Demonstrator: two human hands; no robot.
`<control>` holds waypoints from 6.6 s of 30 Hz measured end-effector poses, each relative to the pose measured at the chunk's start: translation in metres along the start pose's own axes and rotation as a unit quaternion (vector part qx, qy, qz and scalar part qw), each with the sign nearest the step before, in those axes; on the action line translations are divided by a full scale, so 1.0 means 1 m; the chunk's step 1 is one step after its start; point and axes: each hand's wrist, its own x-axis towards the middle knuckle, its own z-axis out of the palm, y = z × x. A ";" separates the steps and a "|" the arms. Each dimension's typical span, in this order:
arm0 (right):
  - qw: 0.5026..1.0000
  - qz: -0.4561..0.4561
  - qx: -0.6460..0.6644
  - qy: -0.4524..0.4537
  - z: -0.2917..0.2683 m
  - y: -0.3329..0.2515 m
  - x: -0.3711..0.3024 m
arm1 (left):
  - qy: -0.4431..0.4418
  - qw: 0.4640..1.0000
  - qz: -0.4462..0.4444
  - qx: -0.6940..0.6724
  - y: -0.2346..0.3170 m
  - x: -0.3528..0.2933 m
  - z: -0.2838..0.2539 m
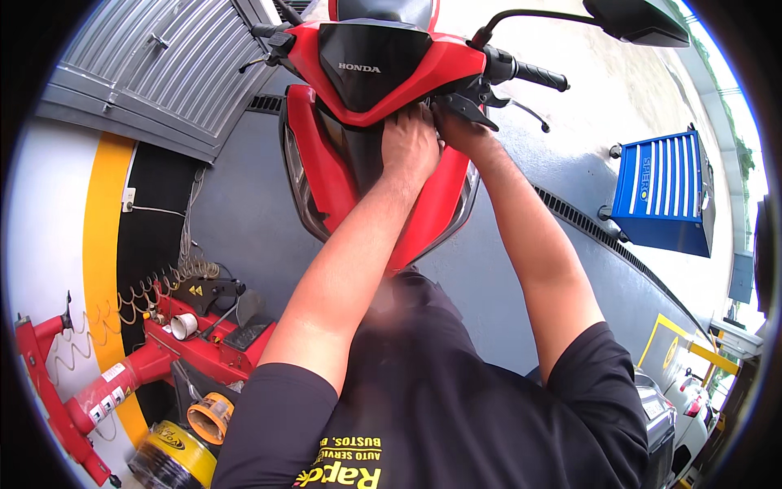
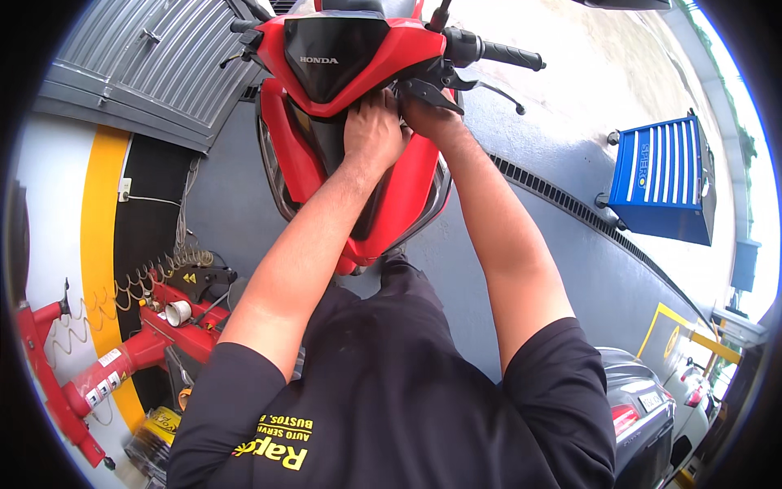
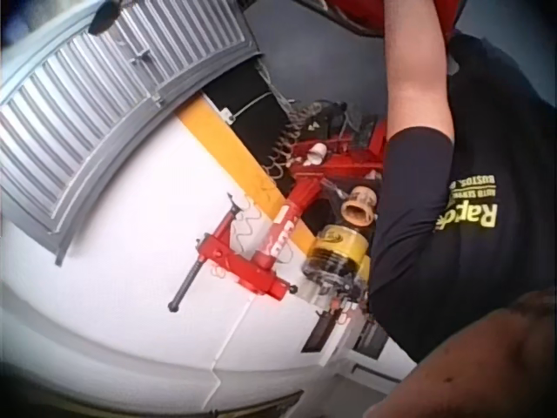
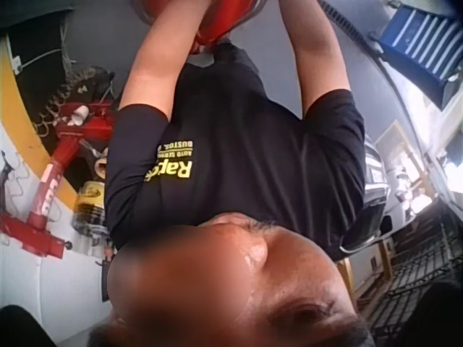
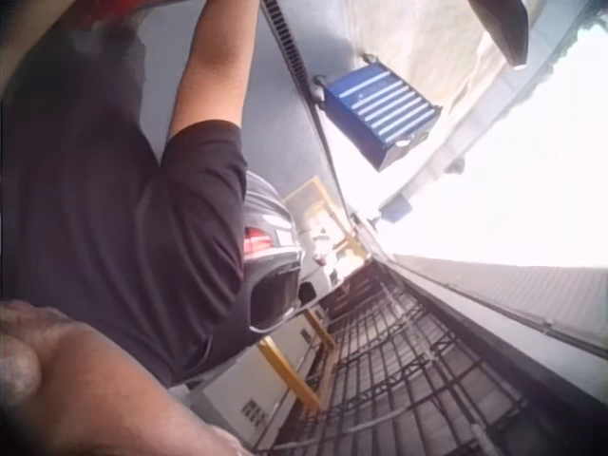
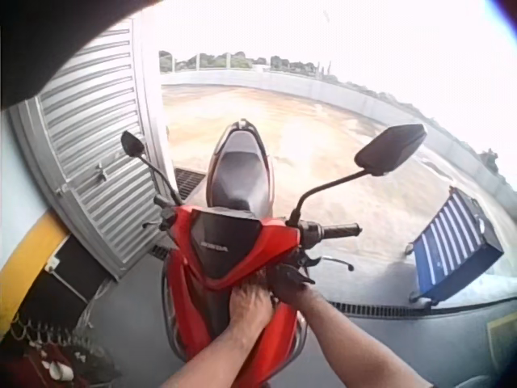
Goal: The person uses a screwdriver to remove a screw from the front of a red motorcycle and then pulls the plastic panel off by hand.
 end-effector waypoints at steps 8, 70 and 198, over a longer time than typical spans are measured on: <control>0.991 0.015 0.038 0.129 -0.011 0.006 0.019 | -0.059 0.990 -0.058 0.110 0.025 0.014 -0.003; 0.963 0.195 0.088 0.165 -0.033 -0.202 -0.055 | 0.079 0.991 0.050 -0.096 -0.334 0.130 -0.048; 0.737 0.590 0.136 0.299 0.048 -0.261 -0.105 | -0.027 0.964 0.122 -0.234 -0.124 0.002 -0.015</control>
